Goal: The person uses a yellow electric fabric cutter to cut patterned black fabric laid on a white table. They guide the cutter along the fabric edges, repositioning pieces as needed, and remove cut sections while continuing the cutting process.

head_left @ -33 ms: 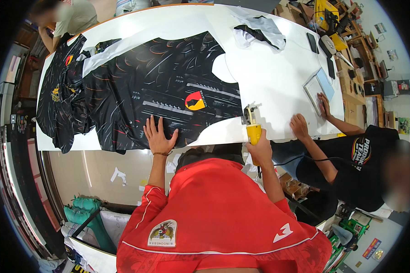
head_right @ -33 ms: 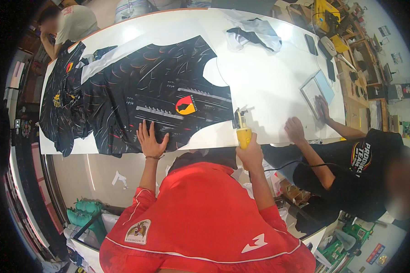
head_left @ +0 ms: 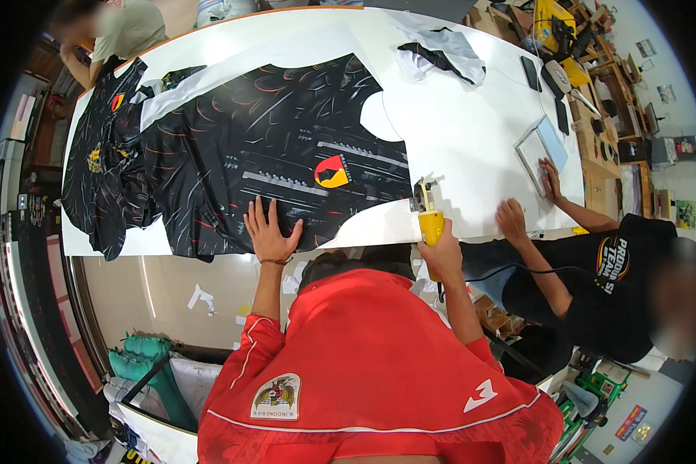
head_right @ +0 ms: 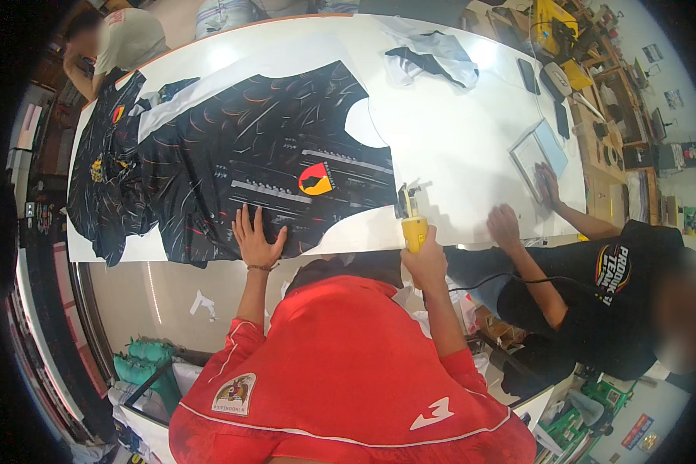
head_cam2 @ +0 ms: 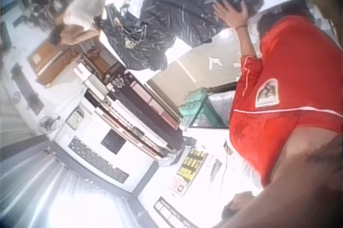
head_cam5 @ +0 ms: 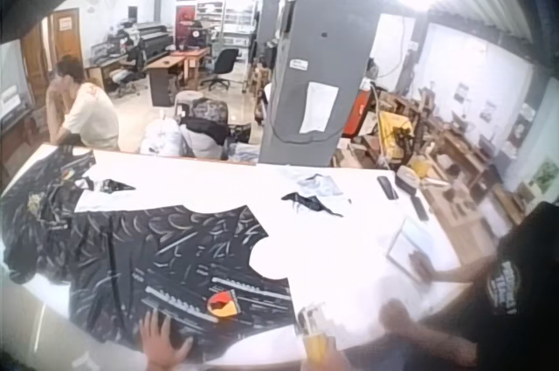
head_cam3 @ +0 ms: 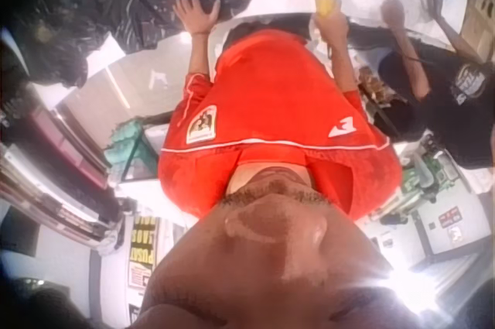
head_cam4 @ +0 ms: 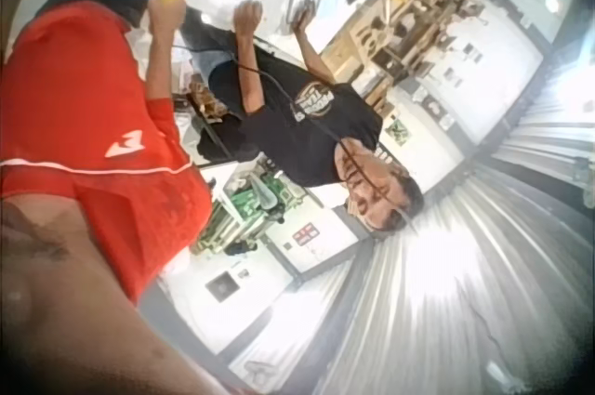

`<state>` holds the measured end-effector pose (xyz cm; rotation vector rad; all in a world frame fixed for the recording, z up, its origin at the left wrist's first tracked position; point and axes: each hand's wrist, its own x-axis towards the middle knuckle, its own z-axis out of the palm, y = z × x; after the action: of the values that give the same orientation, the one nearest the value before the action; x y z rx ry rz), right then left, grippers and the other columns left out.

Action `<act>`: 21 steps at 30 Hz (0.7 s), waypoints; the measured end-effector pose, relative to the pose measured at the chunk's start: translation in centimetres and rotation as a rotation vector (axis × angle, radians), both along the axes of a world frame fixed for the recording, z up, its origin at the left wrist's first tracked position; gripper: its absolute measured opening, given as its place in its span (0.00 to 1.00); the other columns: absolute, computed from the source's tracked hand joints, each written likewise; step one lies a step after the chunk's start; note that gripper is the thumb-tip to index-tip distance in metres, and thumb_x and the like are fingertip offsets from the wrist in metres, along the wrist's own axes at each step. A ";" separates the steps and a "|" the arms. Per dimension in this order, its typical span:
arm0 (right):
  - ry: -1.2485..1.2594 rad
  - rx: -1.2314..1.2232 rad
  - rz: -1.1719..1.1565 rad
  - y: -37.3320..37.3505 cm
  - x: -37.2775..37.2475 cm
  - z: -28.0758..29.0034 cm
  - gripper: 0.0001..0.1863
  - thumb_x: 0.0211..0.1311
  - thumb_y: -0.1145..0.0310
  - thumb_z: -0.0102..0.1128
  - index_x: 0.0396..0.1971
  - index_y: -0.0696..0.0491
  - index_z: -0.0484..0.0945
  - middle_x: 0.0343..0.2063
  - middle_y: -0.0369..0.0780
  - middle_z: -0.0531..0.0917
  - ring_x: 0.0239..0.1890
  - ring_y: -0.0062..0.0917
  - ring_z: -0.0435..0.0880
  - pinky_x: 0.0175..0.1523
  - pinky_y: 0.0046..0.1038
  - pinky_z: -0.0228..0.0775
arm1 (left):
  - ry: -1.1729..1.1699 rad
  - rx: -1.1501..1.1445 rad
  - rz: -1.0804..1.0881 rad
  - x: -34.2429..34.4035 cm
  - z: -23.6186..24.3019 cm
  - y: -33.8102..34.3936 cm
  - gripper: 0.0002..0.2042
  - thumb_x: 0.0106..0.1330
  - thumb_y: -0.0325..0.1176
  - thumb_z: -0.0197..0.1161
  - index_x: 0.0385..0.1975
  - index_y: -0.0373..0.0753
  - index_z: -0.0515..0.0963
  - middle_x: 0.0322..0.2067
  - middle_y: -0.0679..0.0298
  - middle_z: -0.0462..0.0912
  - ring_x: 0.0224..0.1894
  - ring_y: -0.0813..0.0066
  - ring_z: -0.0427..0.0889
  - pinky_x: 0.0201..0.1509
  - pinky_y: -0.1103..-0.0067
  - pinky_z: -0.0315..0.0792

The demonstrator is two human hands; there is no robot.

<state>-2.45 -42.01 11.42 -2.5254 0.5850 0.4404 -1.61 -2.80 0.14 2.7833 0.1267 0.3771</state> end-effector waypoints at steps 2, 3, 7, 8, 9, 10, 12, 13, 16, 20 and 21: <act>0.002 0.017 -0.001 0.1 0.4 0.4 0.33 0.52 0.59 0.68 0.57 0.52 0.65 0.38 0.58 0.87 0.44 0.60 0.86 0.48 0.55 0.78 | 0.003 0.001 0.003 0.0 0.1 0.0 0.41 0.61 0.59 0.70 0.70 0.40 0.72 0.75 0.45 0.62 0.79 0.44 0.56 0.82 0.49 0.44; -0.012 0.012 0.005 -0.1 0.4 0.1 0.33 0.52 0.60 0.68 0.57 0.52 0.65 0.38 0.58 0.87 0.44 0.60 0.87 0.48 0.55 0.78 | 0.004 -0.001 0.003 0.0 0.1 0.0 0.41 0.61 0.59 0.70 0.70 0.40 0.72 0.75 0.45 0.62 0.79 0.44 0.56 0.82 0.49 0.45; -0.026 0.001 0.024 -0.7 1.1 -0.7 0.34 0.52 0.60 0.69 0.57 0.52 0.65 0.39 0.58 0.87 0.44 0.59 0.87 0.48 0.55 0.79 | -0.001 -0.012 -0.002 0.1 0.2 -0.1 0.40 0.61 0.58 0.70 0.69 0.39 0.72 0.75 0.45 0.63 0.78 0.44 0.57 0.82 0.49 0.46; -0.023 0.002 0.030 -0.6 1.7 -0.7 0.34 0.52 0.60 0.69 0.57 0.52 0.65 0.39 0.58 0.87 0.44 0.59 0.87 0.48 0.55 0.79 | -0.009 -0.011 0.001 0.3 0.1 -0.1 0.40 0.61 0.58 0.70 0.69 0.39 0.72 0.75 0.45 0.63 0.78 0.44 0.57 0.81 0.49 0.46; -0.013 -0.017 0.036 -0.5 2.4 -0.7 0.34 0.52 0.60 0.69 0.57 0.52 0.64 0.40 0.58 0.87 0.45 0.59 0.87 0.48 0.55 0.79 | -0.018 -0.010 0.005 0.6 0.0 0.0 0.40 0.61 0.58 0.70 0.69 0.39 0.72 0.75 0.45 0.63 0.78 0.44 0.57 0.81 0.49 0.46; -0.004 -0.035 0.041 -0.4 3.2 -0.7 0.34 0.52 0.60 0.69 0.58 0.52 0.64 0.41 0.58 0.87 0.45 0.59 0.87 0.49 0.54 0.79 | -0.020 -0.005 0.011 0.8 -0.1 0.1 0.40 0.60 0.58 0.70 0.70 0.40 0.71 0.75 0.46 0.62 0.78 0.44 0.57 0.81 0.49 0.47; 0.008 -0.052 0.040 -0.4 3.9 -0.5 0.35 0.52 0.60 0.69 0.58 0.52 0.64 0.42 0.58 0.87 0.46 0.59 0.87 0.49 0.54 0.79 | -0.018 -0.001 0.009 0.9 -0.2 0.0 0.41 0.60 0.57 0.71 0.71 0.41 0.70 0.75 0.48 0.62 0.79 0.46 0.57 0.82 0.50 0.47; 0.006 -0.047 0.039 -0.4 4.2 -0.5 0.35 0.52 0.61 0.70 0.59 0.52 0.64 0.42 0.58 0.86 0.46 0.59 0.86 0.50 0.54 0.79 | -0.018 -0.005 0.007 1.0 -0.3 -0.1 0.41 0.60 0.57 0.71 0.70 0.41 0.70 0.75 0.48 0.62 0.79 0.45 0.57 0.82 0.50 0.47; 0.000 -0.051 0.059 -0.5 5.5 -0.6 0.36 0.52 0.61 0.71 0.59 0.52 0.64 0.42 0.58 0.87 0.47 0.59 0.87 0.51 0.54 0.79 | -0.015 -0.013 0.013 0.9 -0.2 0.0 0.41 0.60 0.57 0.71 0.70 0.41 0.71 0.75 0.47 0.62 0.79 0.45 0.57 0.82 0.50 0.47; -0.023 -0.064 0.084 -0.6 7.3 -0.9 0.37 0.50 0.60 0.72 0.59 0.52 0.64 0.43 0.58 0.87 0.47 0.58 0.87 0.51 0.53 0.80 | -0.004 -0.012 0.014 1.0 0.1 -0.1 0.40 0.60 0.57 0.71 0.70 0.40 0.71 0.75 0.47 0.62 0.79 0.45 0.57 0.82 0.50 0.47; -0.022 -0.068 0.089 -0.7 7.8 -1.0 0.37 0.50 0.60 0.72 0.59 0.52 0.64 0.43 0.58 0.87 0.47 0.58 0.87 0.51 0.53 0.80 | 0.000 -0.011 0.015 1.0 0.2 -0.1 0.40 0.60 0.57 0.71 0.70 0.40 0.71 0.75 0.47 0.62 0.79 0.45 0.57 0.82 0.50 0.47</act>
<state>5.31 -42.73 10.43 -2.6259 0.4890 0.4303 -0.59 -2.92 0.32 2.7726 0.1486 0.3795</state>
